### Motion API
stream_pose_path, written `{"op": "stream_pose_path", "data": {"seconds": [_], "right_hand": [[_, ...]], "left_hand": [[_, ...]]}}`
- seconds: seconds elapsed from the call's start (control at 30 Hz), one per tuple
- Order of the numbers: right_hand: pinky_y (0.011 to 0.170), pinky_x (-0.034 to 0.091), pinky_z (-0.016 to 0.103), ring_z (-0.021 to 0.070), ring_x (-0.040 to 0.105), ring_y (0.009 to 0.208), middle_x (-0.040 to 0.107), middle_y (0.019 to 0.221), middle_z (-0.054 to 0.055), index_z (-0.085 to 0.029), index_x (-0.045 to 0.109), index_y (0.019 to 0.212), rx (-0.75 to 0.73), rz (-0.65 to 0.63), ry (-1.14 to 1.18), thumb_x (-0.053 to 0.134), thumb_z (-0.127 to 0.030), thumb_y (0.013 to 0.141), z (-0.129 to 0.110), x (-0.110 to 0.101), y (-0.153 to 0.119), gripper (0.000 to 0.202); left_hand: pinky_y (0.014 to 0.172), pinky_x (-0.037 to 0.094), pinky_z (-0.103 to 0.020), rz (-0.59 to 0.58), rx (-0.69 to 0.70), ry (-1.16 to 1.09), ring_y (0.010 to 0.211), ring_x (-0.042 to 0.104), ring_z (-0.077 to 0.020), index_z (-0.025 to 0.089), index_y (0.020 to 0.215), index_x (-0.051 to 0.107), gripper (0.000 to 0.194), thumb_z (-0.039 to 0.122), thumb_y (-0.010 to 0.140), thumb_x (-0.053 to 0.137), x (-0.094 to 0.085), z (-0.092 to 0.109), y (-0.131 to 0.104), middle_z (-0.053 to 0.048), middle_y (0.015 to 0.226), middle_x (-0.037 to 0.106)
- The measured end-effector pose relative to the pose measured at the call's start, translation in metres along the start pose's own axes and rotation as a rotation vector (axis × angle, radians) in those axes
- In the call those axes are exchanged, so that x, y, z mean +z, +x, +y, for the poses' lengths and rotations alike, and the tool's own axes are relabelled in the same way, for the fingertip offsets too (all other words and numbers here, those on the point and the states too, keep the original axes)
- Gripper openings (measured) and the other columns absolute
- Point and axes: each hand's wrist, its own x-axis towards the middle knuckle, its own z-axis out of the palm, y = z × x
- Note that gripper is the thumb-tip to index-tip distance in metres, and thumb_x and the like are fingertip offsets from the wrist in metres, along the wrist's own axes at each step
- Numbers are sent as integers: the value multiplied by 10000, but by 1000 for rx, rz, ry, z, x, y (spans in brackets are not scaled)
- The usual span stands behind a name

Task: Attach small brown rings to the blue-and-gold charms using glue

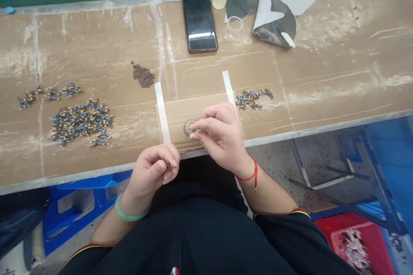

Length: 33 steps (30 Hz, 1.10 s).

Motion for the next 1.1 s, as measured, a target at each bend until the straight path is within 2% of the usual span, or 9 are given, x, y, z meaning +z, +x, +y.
{"op": "stream_pose_path", "data": {"seconds": [0.13,0.47,0.67,0.87,0.97,1.1], "right_hand": [[895,515,450,234,626,918,678,942,33,-316,843,1018,9,0,14,766,-351,1043,0,0,1,88],[854,520,453,246,634,895,699,911,40,-327,847,989,-5,15,-52,782,-357,1020,-2,-9,0,78],[833,524,448,241,648,869,726,901,33,-329,842,1006,-49,58,-77,798,-325,1009,0,-9,0,44],[839,539,465,256,658,875,732,888,37,-341,848,995,1,72,-55,815,-344,993,5,-10,-2,33],[845,547,456,252,667,885,721,893,36,-339,846,1018,27,142,44,822,-365,1003,-6,-8,-2,39],[779,622,438,247,716,841,745,871,40,-326,828,969,101,230,332,758,-453,1062,-38,6,-3,173]], "left_hand": [[442,399,-165,27,-35,18,476,493,-28,146,923,836,283,416,1002,857,0,1,-1,-23,813,679],[457,417,-176,30,-65,42,474,472,-20,146,900,815,335,465,991,862,-1,0,-1,-17,808,673],[458,413,-175,42,-46,43,477,472,-20,151,915,828,307,444,1000,858,0,-1,-2,-20,814,680],[443,376,-161,34,-12,28,485,476,-21,154,937,832,262,403,1020,839,2,-1,0,-18,812,671],[435,365,-164,63,-26,44,468,426,-14,151,905,817,319,453,1000,855,4,0,2,-9,784,661],[444,360,-174,114,-38,56,473,379,-17,160,875,801,378,519,977,868,10,0,4,3,768,644]]}}
